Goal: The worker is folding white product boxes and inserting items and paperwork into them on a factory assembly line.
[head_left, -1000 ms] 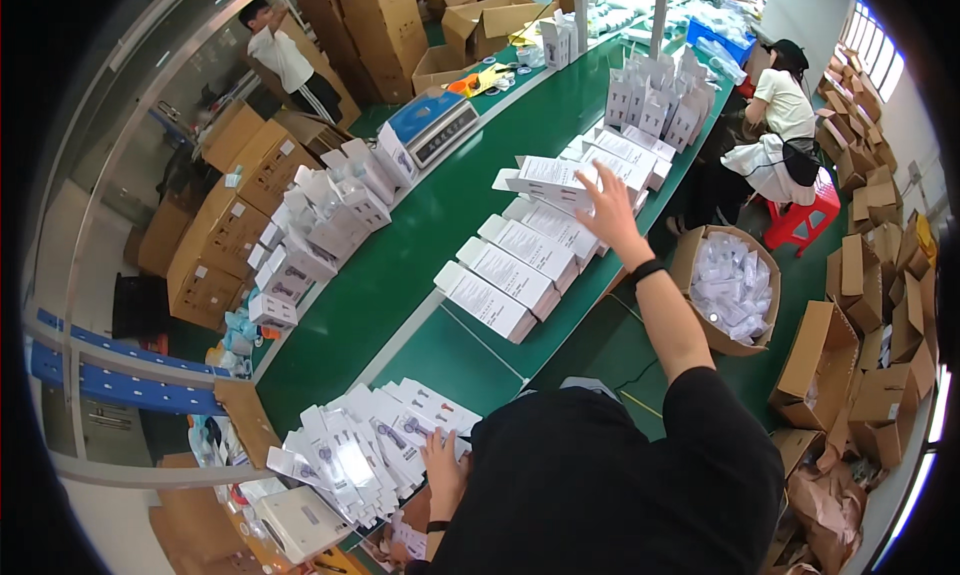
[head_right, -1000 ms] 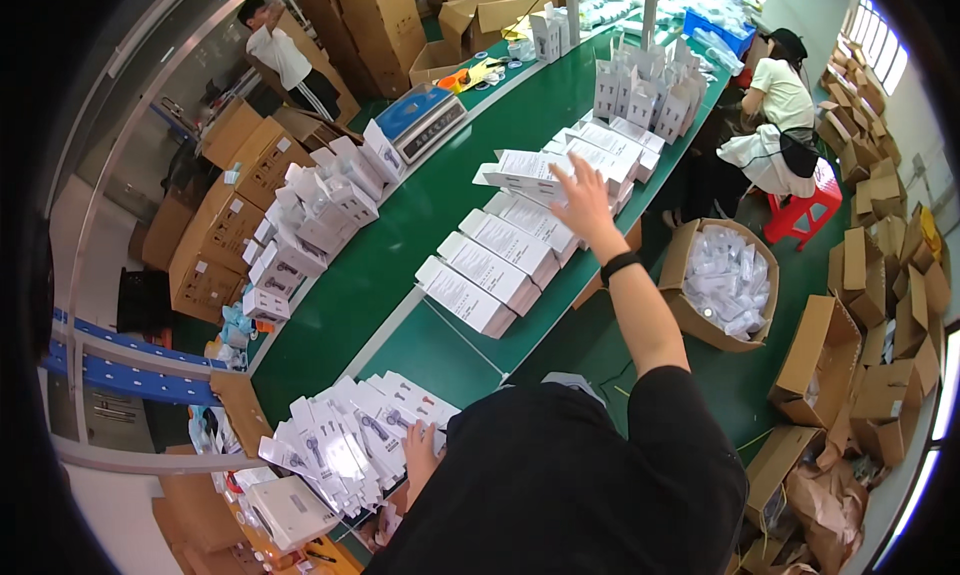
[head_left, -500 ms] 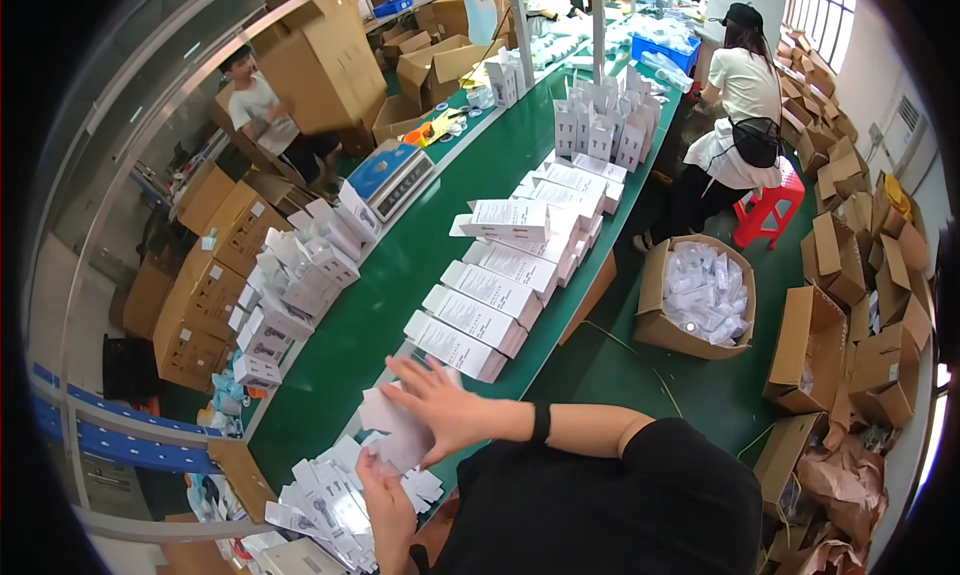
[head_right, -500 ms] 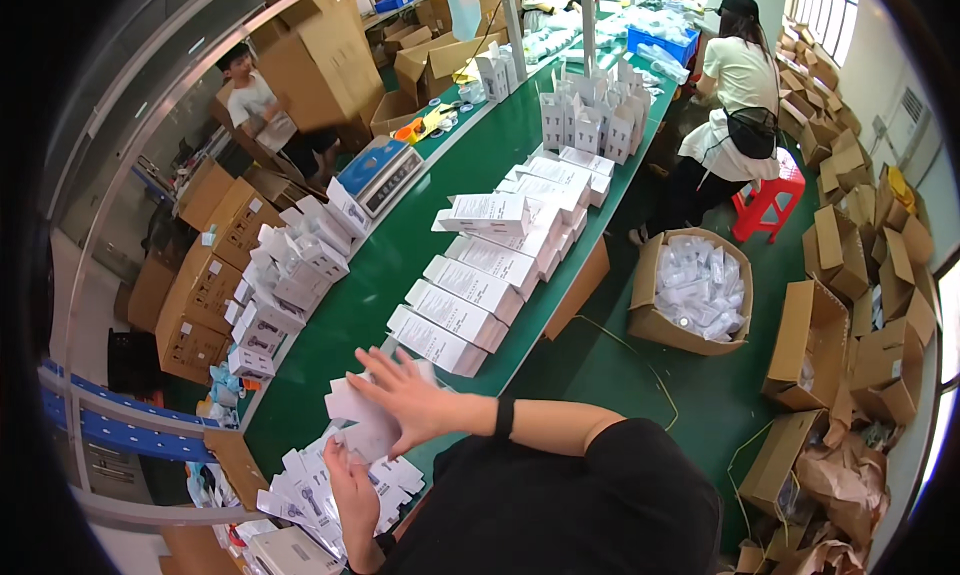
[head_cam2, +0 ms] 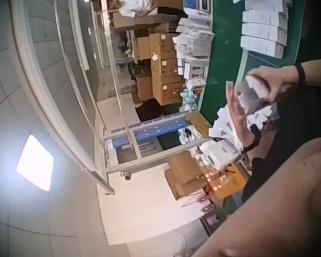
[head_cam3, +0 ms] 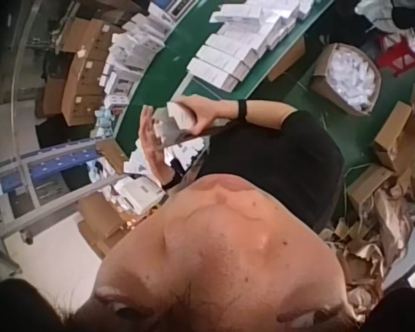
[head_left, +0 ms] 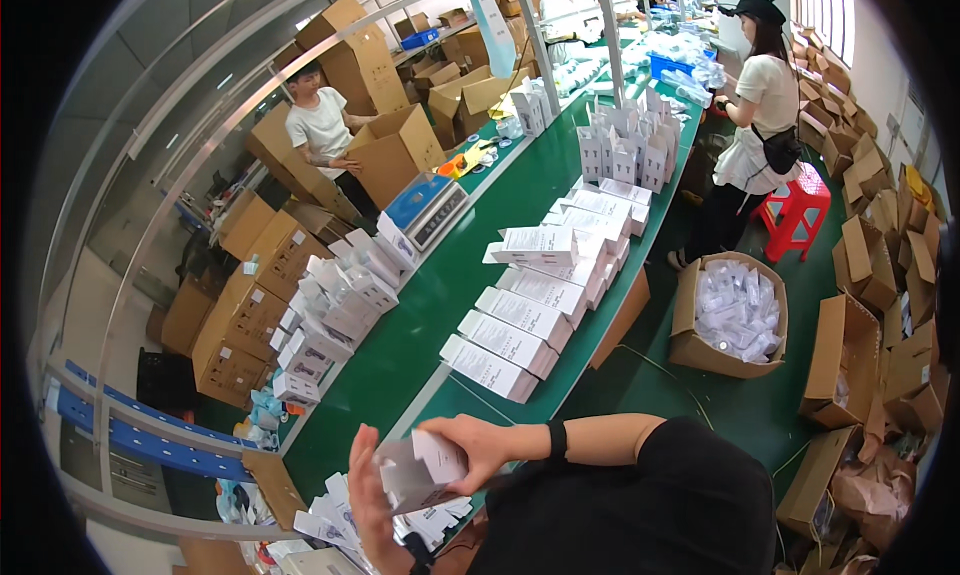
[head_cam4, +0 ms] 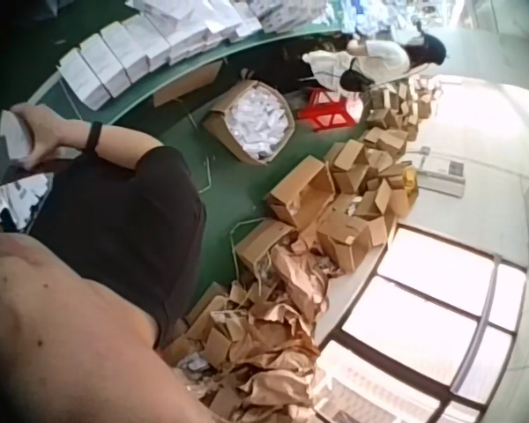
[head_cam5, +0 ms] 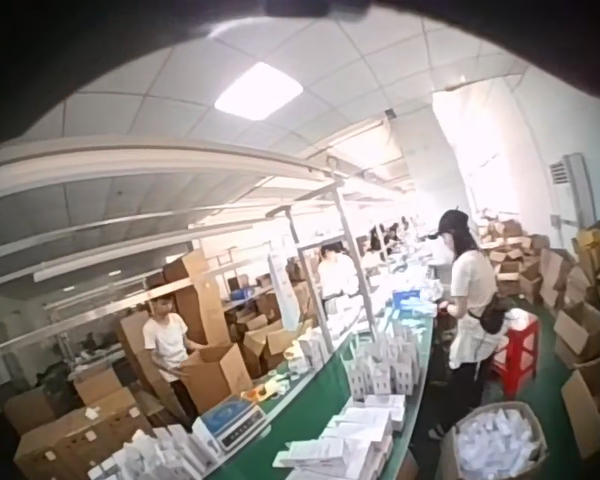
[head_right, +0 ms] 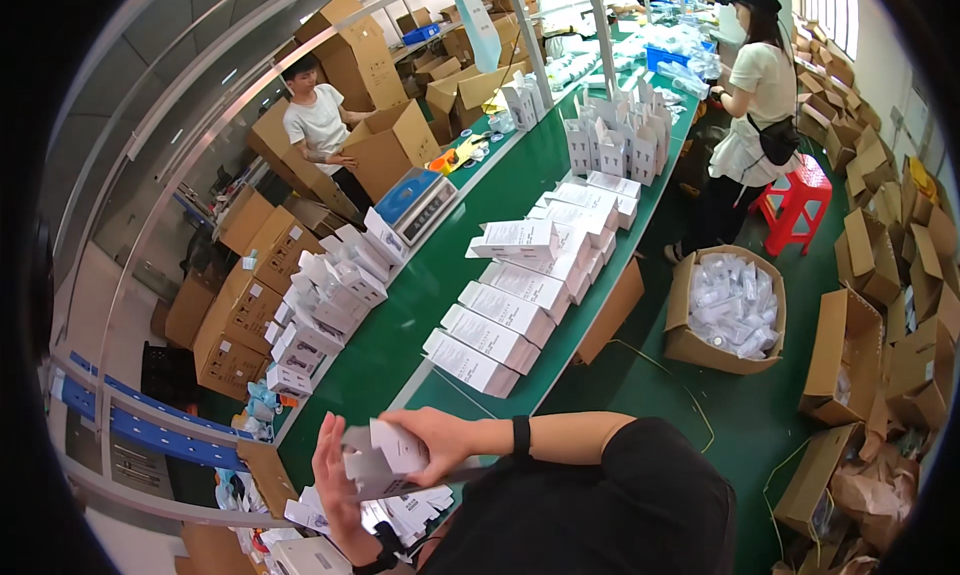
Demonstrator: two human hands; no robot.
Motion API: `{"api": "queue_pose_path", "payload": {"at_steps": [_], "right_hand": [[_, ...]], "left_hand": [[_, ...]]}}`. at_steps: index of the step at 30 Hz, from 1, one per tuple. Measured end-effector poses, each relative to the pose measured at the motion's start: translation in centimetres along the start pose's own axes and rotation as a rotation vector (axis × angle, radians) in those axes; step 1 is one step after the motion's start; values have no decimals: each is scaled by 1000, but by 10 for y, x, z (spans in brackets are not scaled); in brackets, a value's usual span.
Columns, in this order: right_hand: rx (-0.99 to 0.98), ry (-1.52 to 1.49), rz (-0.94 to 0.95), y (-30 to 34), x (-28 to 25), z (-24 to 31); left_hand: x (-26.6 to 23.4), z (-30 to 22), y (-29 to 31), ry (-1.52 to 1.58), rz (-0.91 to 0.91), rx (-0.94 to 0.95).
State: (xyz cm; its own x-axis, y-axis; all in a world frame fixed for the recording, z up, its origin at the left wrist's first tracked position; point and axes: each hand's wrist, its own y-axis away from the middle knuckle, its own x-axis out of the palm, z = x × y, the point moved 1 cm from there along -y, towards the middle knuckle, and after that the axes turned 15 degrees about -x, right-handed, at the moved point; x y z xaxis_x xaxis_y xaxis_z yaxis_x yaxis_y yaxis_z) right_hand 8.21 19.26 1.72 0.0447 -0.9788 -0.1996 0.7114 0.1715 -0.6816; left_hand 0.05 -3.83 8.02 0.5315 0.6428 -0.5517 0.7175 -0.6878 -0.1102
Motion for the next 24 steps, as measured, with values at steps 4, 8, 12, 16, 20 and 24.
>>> {"api": "queue_pose_path", "payload": {"at_steps": [4,8,12,16,20,24], "right_hand": [[-109,36,-190,-14,-14,19],[42,-8,-372,-19,-11,34],[131,61,-429,-23,-4,21],[166,152,-374,-32,-1,13],[199,93,-327,-38,2,-7],[235,-32,-349,-35,10,-22]], "left_hand": [[31,7,-6,571,-52,0],[50,-6,-25,53,-180,169],[77,-14,-39,433,-141,50],[87,7,-52,864,-178,-393],[93,29,-45,989,-207,-345],[99,41,-36,1105,-200,-231]]}}
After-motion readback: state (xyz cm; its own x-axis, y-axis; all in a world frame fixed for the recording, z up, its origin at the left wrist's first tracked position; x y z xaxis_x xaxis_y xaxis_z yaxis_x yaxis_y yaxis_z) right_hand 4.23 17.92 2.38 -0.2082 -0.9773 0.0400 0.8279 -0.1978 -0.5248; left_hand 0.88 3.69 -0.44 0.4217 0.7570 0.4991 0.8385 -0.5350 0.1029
